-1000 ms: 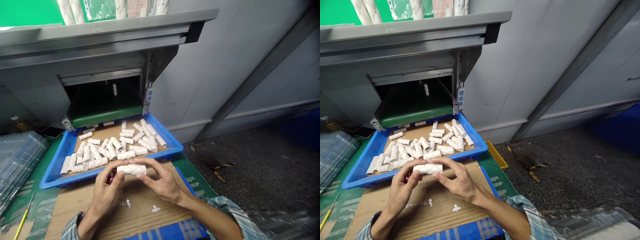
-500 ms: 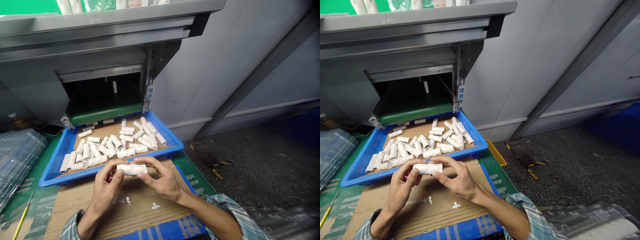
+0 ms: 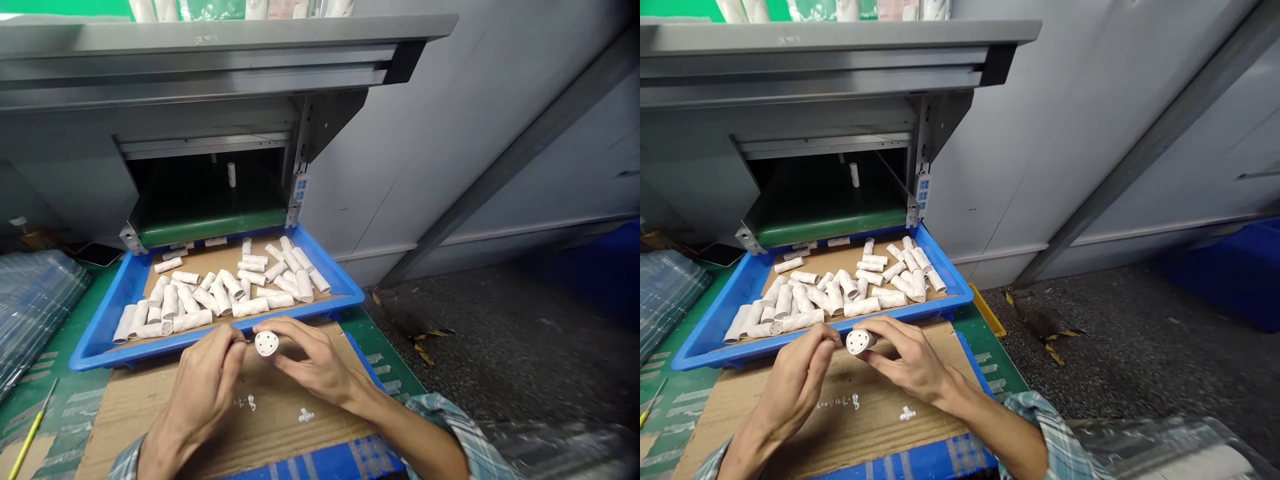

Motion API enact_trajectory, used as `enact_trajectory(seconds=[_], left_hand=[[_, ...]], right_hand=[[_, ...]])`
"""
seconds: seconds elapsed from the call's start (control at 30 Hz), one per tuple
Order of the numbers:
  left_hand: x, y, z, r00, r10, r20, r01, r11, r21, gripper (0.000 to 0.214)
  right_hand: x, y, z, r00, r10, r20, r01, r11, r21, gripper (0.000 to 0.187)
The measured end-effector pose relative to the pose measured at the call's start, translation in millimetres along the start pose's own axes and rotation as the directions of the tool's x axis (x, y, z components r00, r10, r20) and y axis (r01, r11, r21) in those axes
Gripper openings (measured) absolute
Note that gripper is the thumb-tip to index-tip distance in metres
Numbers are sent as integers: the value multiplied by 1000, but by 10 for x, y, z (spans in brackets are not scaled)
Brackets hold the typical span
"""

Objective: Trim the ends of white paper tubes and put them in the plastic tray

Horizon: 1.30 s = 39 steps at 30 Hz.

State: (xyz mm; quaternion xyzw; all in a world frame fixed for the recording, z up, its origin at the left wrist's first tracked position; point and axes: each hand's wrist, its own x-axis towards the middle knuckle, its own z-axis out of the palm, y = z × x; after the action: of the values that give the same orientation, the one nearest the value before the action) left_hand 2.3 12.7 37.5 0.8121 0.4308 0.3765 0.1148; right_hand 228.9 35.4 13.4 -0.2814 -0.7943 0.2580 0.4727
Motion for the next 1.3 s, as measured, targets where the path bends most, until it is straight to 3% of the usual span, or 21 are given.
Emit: enact_trajectory(seconds=[0.17,0.33,0.67,1.3], left_hand=[[-3,59,18,997,71,14,-72,953,295,44],[4,79,24,992,123,6,-115,904,411,49],[14,82,-16,990,130,52,-140,922,362,55],[-5,78,-23,985,157,67,-170,916,362,56]], right_hand=[[-18,28,7,998,-55,29,56,997,-47,36],[-23,45,15,990,-112,86,121,988,-99,44],[-10,43,18,976,-128,177,136,990,-38,57],[-37,89,29,974,-133,183,124,990,62,50]])
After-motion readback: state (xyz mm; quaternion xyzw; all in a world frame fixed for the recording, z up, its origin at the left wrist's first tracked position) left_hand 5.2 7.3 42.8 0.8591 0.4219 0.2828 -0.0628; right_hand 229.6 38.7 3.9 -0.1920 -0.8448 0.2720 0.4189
